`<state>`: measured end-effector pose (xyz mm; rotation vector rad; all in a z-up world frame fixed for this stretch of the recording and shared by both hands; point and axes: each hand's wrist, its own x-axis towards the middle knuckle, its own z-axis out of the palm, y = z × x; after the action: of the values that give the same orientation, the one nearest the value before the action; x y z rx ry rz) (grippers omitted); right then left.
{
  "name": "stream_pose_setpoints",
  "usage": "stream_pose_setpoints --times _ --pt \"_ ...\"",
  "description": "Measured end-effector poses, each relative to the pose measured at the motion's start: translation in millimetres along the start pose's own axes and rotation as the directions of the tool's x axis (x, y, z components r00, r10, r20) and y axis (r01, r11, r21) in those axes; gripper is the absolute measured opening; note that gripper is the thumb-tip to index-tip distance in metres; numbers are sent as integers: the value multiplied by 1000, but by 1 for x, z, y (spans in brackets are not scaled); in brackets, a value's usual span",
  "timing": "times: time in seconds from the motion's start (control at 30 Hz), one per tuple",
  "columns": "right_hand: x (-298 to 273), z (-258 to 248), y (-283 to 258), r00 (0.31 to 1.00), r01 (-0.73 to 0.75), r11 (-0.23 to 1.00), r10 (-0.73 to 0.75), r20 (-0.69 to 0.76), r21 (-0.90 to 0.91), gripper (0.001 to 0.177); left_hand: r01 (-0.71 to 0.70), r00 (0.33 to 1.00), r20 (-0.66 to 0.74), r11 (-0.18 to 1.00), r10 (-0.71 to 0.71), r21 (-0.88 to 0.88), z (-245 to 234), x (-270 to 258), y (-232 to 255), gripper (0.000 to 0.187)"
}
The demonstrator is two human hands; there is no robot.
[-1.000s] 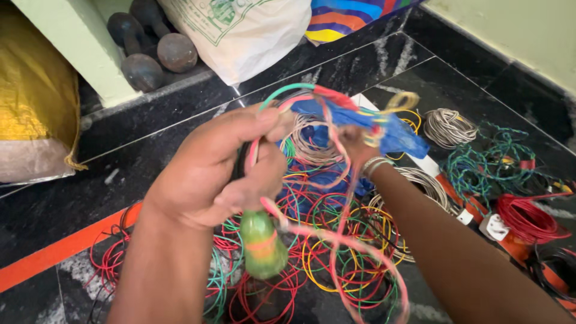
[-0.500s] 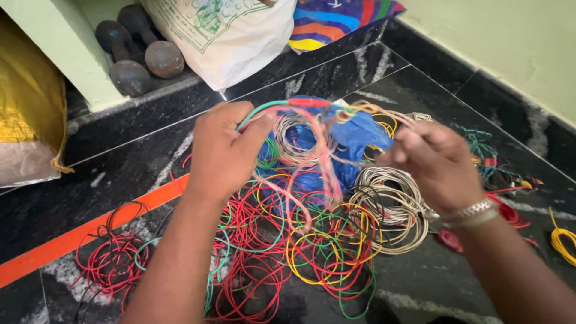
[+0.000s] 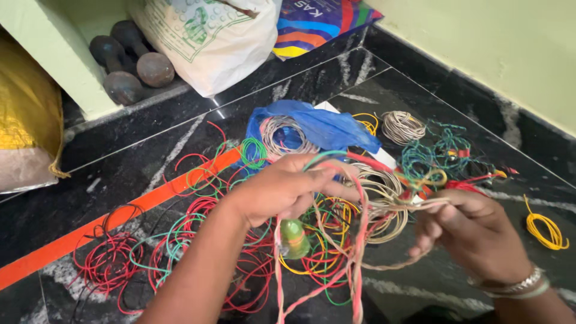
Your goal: The person winds a green wire around a small cylindrical object using both hands. They then pick up a bundle of pink and white wires from a blue plastic bag and begin winding them around the same object.
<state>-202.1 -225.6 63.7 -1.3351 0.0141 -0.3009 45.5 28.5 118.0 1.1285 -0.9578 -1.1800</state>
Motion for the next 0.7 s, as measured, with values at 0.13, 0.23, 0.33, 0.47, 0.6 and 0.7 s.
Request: stream_pose_setpoints --times 0.13,0.23,0.33,0.47,0.6,0.7 --pt "-2 -7 12 991 -24 999 17 -134 -46 26 74 997 32 997 -75 26 30 1 3 38" --pt "-2 -12 15 995 2 1000 -3 -98 -6 28 46 998 -57 993 -41 105 60 14 -11 37" --pt "-1 -8 18 999 -7 999 8 -36 43 24 5 994 -108 966 24 257 74 13 -21 36" --pt "2 -3 33 1000 -18 980 17 9 200 25 -30 911 -390 964 135 264 78 -3 -22 27" --pt "9 -8 67 971 -182 983 179 -161 -3 17 -291 792 -591 945 151 -148 65 -50 0 26" --pt "8 4 97 974 -207 862 136 -182 -463 22 -472 775 -584 837 243 -277 63 -88 23 36"
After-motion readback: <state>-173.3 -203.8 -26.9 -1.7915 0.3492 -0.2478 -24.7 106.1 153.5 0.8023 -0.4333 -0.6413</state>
